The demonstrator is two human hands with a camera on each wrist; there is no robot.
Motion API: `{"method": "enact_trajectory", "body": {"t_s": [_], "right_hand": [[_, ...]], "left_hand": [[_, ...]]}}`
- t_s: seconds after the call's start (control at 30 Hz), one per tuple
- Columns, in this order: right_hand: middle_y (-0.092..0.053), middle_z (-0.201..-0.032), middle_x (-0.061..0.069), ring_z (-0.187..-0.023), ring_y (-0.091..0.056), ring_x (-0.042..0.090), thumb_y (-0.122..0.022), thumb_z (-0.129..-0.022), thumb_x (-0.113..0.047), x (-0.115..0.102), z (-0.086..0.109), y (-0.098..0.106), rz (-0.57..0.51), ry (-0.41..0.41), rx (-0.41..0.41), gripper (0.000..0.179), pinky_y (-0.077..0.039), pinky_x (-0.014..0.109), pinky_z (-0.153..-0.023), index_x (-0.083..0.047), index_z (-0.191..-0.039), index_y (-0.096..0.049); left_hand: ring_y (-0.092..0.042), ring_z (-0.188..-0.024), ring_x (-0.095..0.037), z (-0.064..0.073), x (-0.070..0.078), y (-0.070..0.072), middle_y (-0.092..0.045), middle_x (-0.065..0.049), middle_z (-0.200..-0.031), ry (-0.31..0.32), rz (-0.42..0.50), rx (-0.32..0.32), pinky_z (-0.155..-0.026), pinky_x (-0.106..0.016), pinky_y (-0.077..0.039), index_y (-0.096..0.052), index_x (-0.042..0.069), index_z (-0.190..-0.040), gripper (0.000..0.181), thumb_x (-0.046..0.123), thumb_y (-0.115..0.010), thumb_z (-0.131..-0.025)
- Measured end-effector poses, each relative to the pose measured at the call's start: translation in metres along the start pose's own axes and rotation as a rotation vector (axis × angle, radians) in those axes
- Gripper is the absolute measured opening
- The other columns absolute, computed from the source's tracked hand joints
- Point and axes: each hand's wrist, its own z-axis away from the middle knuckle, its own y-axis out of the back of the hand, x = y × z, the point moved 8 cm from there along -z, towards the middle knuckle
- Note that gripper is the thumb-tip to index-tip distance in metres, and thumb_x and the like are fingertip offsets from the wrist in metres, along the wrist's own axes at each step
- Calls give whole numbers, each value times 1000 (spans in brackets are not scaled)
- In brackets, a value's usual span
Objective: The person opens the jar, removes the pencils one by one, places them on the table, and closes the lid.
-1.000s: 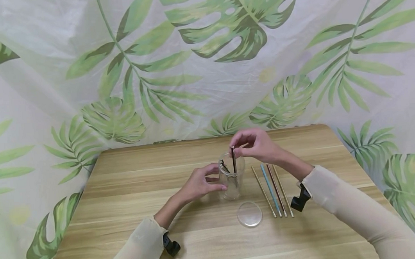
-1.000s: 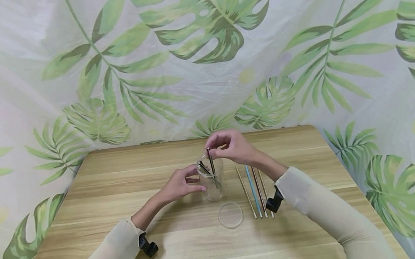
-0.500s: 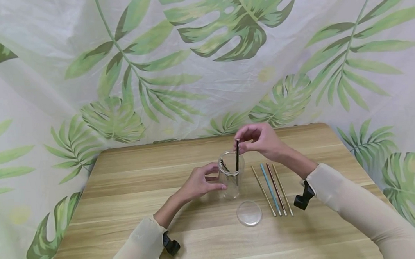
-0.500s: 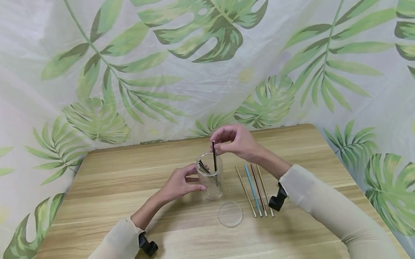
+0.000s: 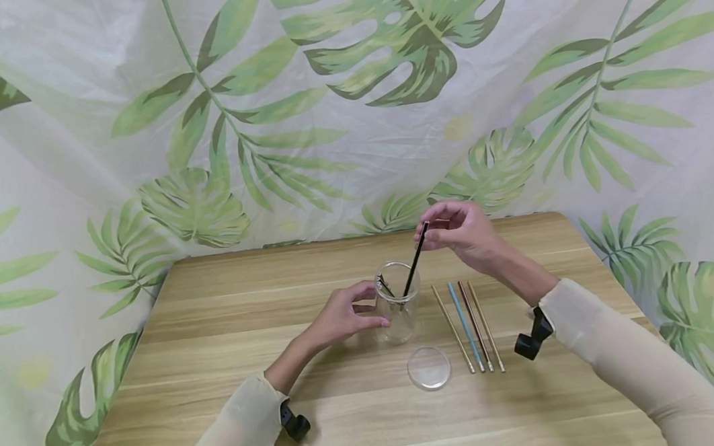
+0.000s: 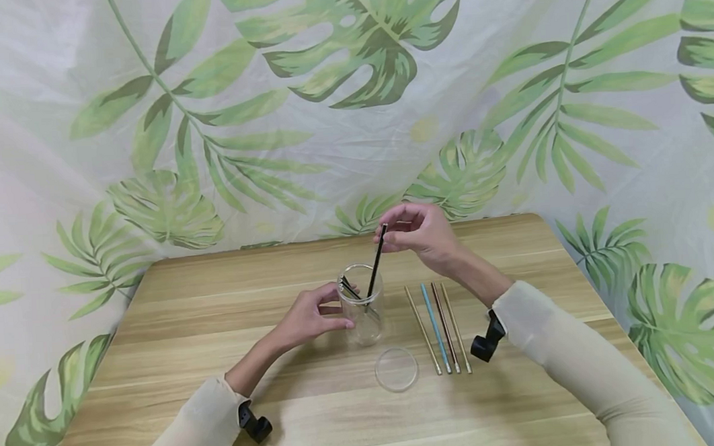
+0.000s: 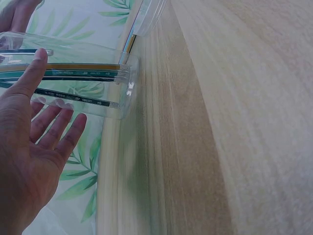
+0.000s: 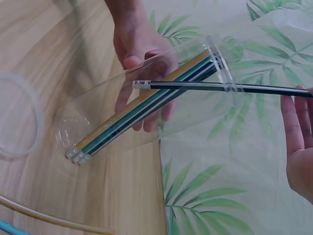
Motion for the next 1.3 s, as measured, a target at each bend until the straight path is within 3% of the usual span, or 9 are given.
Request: {"method": "enact_trajectory", "body": {"t_s": [0.2,0.37,0.57,0.73,0.9,1.1,1.3], "right_hand": [[-77,-96,11,-89,-78,24,-55,-93,27,-8,0,10,-122,16,38,37,-70,39,-81,-2,-102,-76],[-77,-96,13,-89,-78,25,-58,-92,27,-16,0,16,-177,23,77,33,-70,38,-80,1,-103,-75],[-76,-96,15,-90,-78,26,-55,-91,29,-27,1,22,-229,33,113,37,-69,38,-81,1,-105,-74],[-76,-96,15,-90,-78,27,-51,-90,32,-38,1,26,-255,55,132,42,-69,39,-81,0,-105,-75],[-76,-95,14,-89,-77,27,-57,-89,30,-49,2,30,-261,84,153,38,-68,40,-85,0,-105,-75],[-76,-94,13,-87,-77,26,-65,-89,26,-63,4,36,-260,119,183,33,-68,35,-80,-1,-104,-76],[-78,-97,12,-88,-77,24,-65,-91,24,-74,9,48,-251,142,243,32,-68,31,-77,0,-108,-77]], "left_hand": [[-69,-122,-38,0,-1,-1,-69,-16,-136,4,16,-3,-105,-45,-60,-64,1,-138,65,11,-93,-81],[-68,-122,-44,1,-1,-1,-68,-18,-136,-7,37,-10,-106,-51,-59,-64,0,-138,64,9,-93,-81],[-68,-123,-43,1,0,-1,-68,-18,-136,0,35,-8,-106,-50,-59,-64,0,-138,65,10,-93,-81],[-69,-123,-39,1,0,-1,-68,-17,-136,6,21,-7,-106,-45,-60,-64,1,-138,65,11,-93,-82],[-67,-124,-44,1,-1,-1,-68,-18,-136,9,25,-11,-106,-44,-60,-63,0,-138,64,12,-92,-83],[-65,-126,-47,1,-1,0,-68,-18,-136,15,28,-10,-106,-39,-60,-64,0,-138,64,10,-93,-82],[-67,-124,-44,1,1,0,-69,-17,-135,13,19,-2,-106,-43,-60,-64,1,-138,64,9,-93,-82]]}}
